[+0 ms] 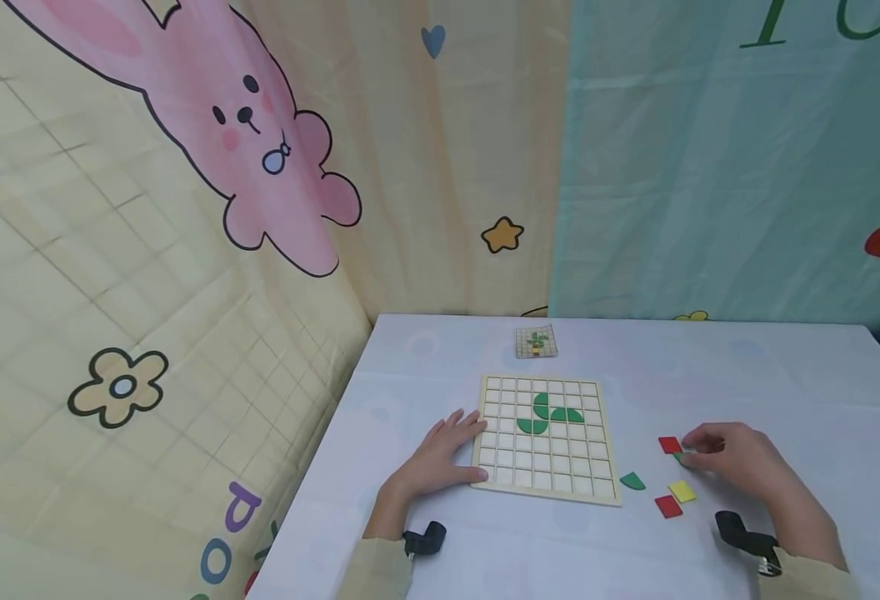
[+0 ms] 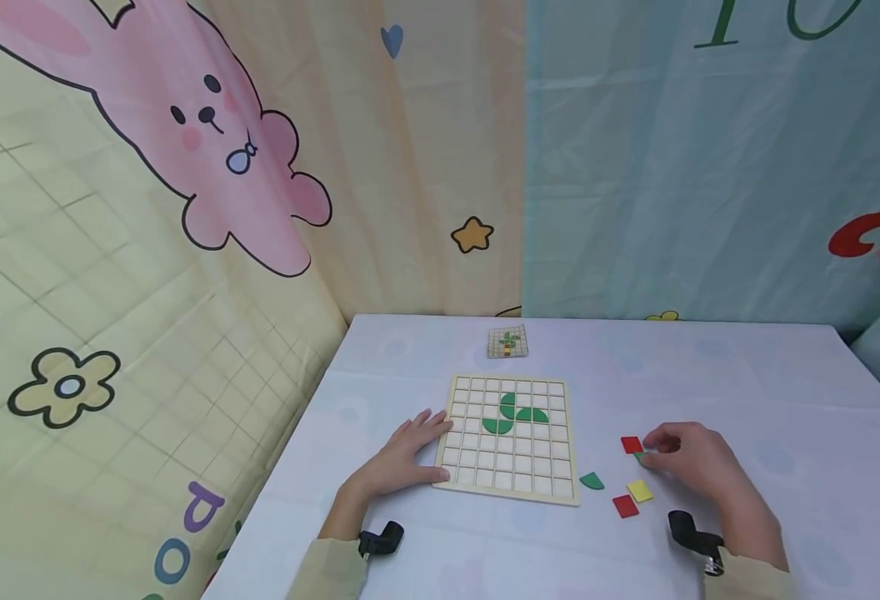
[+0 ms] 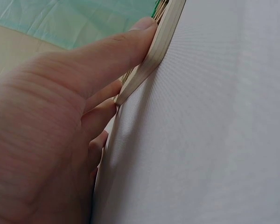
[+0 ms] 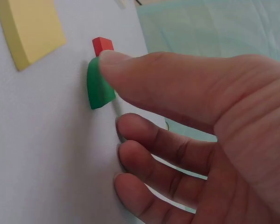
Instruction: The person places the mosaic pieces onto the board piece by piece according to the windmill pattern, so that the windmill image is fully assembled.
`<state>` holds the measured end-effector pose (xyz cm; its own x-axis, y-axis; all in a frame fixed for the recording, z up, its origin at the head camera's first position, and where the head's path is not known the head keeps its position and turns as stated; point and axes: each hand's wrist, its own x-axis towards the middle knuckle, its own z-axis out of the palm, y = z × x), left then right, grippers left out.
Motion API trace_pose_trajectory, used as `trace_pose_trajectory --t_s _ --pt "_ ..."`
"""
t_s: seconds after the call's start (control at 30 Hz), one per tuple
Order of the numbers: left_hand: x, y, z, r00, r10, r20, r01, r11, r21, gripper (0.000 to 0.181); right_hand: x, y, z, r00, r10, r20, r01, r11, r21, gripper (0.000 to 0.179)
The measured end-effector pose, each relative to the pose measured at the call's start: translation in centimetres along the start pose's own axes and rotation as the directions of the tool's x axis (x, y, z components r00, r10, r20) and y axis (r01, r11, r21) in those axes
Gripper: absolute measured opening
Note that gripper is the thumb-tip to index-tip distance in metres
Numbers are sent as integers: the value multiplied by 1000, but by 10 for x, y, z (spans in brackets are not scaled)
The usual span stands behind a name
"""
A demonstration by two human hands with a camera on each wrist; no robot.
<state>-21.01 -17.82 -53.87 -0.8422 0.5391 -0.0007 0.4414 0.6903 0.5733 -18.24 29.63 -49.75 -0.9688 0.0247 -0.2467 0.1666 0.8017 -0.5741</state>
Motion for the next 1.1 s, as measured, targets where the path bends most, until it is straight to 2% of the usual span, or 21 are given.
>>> trace_pose_trajectory --t_s 0.3,0.83,1.1 --pt "2 1 -2 1000 6 -3 -6 1000 -3 87 -1 1 -2 999 -31 14 31 999 -16 35" --pt "0 1 0 1000 5 -2 -5 1000 -6 87 -1 4 1 993 -115 21 115 993 33 21" --pt "0 1 0 1000 5 -5 -5 1000 -2 86 -3 -3 -1 994 -103 21 103 994 26 17"
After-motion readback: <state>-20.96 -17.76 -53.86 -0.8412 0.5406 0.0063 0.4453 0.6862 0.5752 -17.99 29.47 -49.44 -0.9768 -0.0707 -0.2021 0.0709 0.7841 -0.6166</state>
